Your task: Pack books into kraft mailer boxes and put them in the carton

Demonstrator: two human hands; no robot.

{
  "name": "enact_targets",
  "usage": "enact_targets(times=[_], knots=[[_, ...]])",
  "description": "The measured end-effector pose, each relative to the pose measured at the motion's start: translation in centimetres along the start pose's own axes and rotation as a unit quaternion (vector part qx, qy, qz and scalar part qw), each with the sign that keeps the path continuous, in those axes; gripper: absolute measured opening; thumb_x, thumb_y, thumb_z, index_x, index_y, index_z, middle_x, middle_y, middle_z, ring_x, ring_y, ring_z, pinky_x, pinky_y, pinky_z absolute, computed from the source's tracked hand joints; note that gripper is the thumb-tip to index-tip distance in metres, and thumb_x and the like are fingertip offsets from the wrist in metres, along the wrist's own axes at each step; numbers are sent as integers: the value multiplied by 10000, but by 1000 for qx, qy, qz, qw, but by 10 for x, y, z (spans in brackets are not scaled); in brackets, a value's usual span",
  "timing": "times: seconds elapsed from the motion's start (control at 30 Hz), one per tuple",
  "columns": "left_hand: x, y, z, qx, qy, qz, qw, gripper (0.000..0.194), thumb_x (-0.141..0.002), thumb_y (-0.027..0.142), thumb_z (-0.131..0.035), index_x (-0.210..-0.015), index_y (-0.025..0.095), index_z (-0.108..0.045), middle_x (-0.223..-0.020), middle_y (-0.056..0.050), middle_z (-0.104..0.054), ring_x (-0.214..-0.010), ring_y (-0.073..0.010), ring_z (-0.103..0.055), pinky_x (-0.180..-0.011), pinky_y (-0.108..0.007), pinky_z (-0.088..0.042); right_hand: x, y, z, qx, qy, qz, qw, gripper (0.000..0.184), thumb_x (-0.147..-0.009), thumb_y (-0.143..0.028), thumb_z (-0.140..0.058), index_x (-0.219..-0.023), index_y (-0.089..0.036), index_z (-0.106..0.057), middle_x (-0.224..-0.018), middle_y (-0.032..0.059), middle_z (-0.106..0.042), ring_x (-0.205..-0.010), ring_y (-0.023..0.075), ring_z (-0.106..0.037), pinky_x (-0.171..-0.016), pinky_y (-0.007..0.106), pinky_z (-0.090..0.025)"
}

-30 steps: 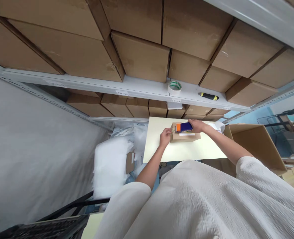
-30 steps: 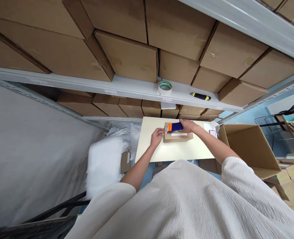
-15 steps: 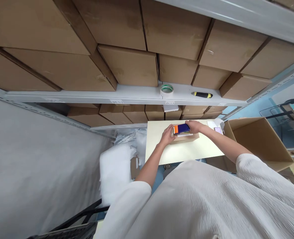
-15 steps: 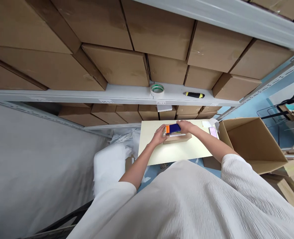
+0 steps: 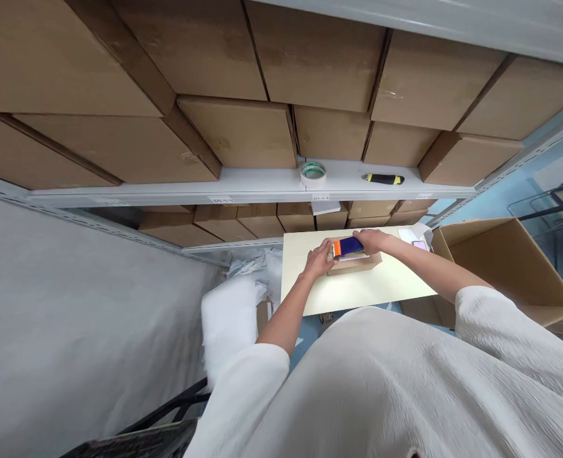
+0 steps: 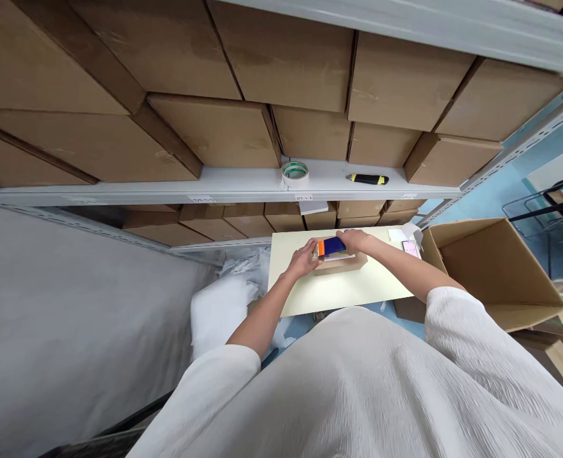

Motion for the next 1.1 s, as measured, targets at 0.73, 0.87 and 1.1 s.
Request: enact_targets(times=[0.73, 0.87, 1.1], knots=[[-5, -6, 0, -141, -66, 21, 988, 987, -945, 474, -663, -1793, 237, -215, -1881, -55, -130, -1629, -368, -424, -1321, -437, -359, 74, 209, -61, -18, 32, -13, 999, 504, -885, -240, -785, -1356, -225, -603, -1270, 153, -720, -1127, 315, -698, -775, 322, -472], [-5, -4, 1, -133, -69, 25, 988, 994, -937, 434, -669, -1794, 233, -207, -1879, -65, -149, -1649, -349, -395, -1316, -419, -376, 79, 239, -80, -28, 31, -4, 999, 482, -905, -255, -757, -1357, -217, -596, -1262, 153, -710, -1145, 312, -690, -759, 314, -460], [-3, 1, 2, -116, -72, 44, 990, 982, -931, 373, -671, -1789, 216, -218, -1881, -71, -146, -1681, -333, -332, -1326, -400, -374, 61, 240, -103, -26, 29, -34, 999, 556, -907, -158, -720, -1435, -214, -555, -1295, 182, -675, -1175, 330, -661, -844, 357, -491]])
Point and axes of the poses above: each hand's wrist, its own x-axis away from the middle knuckle, its own z-axis out of the back of the hand, y = z × x, the point moved 7 cm from there along -x, towards the middle knuckle
